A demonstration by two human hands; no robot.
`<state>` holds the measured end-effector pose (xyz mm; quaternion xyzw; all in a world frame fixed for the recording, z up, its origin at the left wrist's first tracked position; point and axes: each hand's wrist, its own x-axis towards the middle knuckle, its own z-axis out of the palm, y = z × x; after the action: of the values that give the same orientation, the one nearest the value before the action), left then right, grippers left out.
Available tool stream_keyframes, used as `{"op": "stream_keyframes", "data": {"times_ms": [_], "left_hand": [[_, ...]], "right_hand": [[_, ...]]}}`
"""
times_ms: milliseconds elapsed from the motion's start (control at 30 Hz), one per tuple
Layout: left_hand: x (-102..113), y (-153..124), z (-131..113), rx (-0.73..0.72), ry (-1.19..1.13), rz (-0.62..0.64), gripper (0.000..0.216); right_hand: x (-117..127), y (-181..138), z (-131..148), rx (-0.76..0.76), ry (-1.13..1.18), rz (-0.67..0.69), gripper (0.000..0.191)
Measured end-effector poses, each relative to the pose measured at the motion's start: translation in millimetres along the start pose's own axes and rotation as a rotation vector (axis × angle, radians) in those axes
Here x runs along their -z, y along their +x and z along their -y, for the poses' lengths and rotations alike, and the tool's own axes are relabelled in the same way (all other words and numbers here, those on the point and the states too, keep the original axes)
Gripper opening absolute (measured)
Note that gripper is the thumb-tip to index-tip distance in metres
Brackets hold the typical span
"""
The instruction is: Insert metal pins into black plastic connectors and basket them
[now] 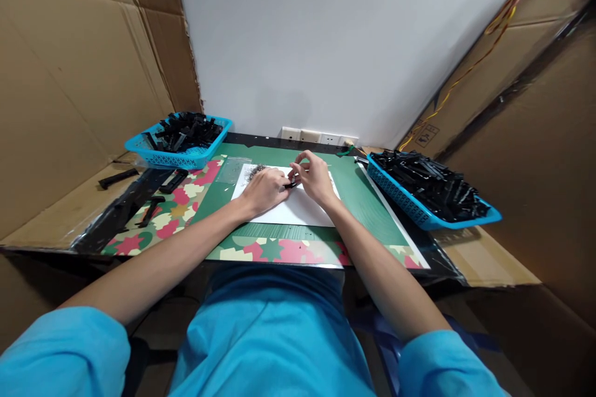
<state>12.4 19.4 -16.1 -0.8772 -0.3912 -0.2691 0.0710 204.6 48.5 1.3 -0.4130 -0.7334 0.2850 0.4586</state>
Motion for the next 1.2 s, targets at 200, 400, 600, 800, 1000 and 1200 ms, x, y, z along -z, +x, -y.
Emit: {"op": "stream_keyframes", "data": {"times_ms": [200,400,600,800,1000,1200], "left_hand": [[-1.9,-0.6,0.6,-0.013,-0.006,-0.023,0.017],[0.2,-0.1,-2.0,-0.011,-0.018,-0.011,0.021],[0.4,0.1,-3.1,-0.005,-0.019,-0.015,0.019],[0.3,-0.7,-3.1,-0.008,-0.027,-0.013,0.017],[2.9,-0.3,-6.6,-0.001,-0.023,-0.006,0.017],[3.9,-0.4,-8.4,-0.003,0.004,0.016,0.019]], "right_hand": [[0.1,1.1,-3.0,0.018,-0.003,-0.001,0.034],[-0.8,1.8,-7.5,0.032,0.040,-0.017,0.031],[-0.1,1.7,-6.4,0.034,0.019,-0.015,0.032],[-1.1,1.9,-6.0,0.023,0.014,-0.012,0.030],[-0.8,1.3,-2.4,0.006,0.023,-0.014,0.035],[-0.3,0.4,-0.3,-0.010,-0.001,-0.010,0.033]]}}
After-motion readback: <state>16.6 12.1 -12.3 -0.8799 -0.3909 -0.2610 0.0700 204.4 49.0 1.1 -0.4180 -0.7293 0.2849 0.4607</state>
